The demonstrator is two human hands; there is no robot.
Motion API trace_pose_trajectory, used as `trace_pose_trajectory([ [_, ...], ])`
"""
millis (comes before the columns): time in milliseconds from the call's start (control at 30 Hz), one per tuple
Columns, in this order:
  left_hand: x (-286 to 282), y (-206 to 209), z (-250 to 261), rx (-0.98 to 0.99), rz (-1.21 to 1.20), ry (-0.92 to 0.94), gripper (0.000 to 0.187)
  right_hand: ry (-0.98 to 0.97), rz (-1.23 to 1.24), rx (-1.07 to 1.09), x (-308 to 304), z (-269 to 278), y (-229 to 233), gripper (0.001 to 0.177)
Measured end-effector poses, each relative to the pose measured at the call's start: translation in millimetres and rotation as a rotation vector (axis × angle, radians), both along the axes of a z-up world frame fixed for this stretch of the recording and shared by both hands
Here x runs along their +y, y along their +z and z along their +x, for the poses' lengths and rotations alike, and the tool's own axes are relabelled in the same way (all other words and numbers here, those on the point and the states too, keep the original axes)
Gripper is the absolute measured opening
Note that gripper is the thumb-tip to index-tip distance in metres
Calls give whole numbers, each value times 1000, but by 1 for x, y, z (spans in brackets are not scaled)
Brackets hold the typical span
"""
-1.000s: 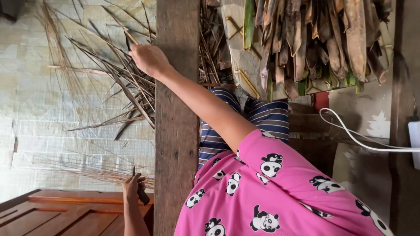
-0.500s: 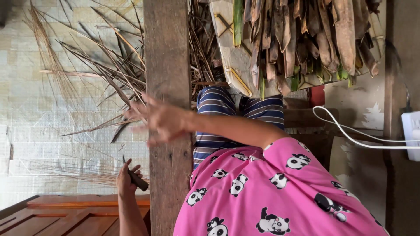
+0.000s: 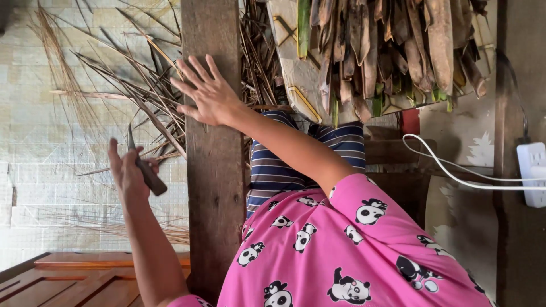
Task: Strip the leafy material from palm leaf midribs using a small knife to prepare them for broom making.
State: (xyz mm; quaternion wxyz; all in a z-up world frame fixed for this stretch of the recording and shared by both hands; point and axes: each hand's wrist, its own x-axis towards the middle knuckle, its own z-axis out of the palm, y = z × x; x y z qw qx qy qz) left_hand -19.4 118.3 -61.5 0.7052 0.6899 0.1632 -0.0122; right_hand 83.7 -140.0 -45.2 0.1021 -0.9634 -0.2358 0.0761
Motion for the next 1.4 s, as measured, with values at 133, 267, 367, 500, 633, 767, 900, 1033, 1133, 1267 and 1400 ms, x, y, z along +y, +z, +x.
trace_pose_trajectory([
  [133, -46, 48, 36, 41, -212, 78, 62, -275, 269, -725, 6, 29, -54, 97],
  [267, -69, 46, 62, 6, -517, 205, 41, -304, 233, -475, -1, 25, -22, 79],
  [367, -94, 47, 63, -6, -662, 169, 22, -141, 208, -224, -3, 25, -23, 68],
  [500, -120, 40, 48, -71, -791, 69, 40, -162, 942, -470, -4, 43, -72, 74],
  [633, -129, 24, 43, -78, -803, 56, 38, -212, 1025, -346, -15, 32, -63, 53],
  [767, -121, 21, 47, -170, -622, 95, 37, -150, 419, -320, -24, -9, -23, 46],
  [900, -95, -17, 68, -121, -692, 174, 70, -118, 332, -136, -25, -30, -25, 60],
  [1033, -100, -25, 69, -122, -680, 218, 87, 26, 855, -270, 0, -61, -14, 53],
  [1133, -89, -34, 66, -268, -894, -51, 75, 289, 804, -162, 20, -76, 1, 60],
  [1267, -97, -10, 61, -242, -707, -68, 89, 163, 401, -427, 29, -76, -7, 66],
  [1400, -103, -19, 69, -214, -558, -37, 87, 17, 379, -246, 12, -80, 12, 64],
])
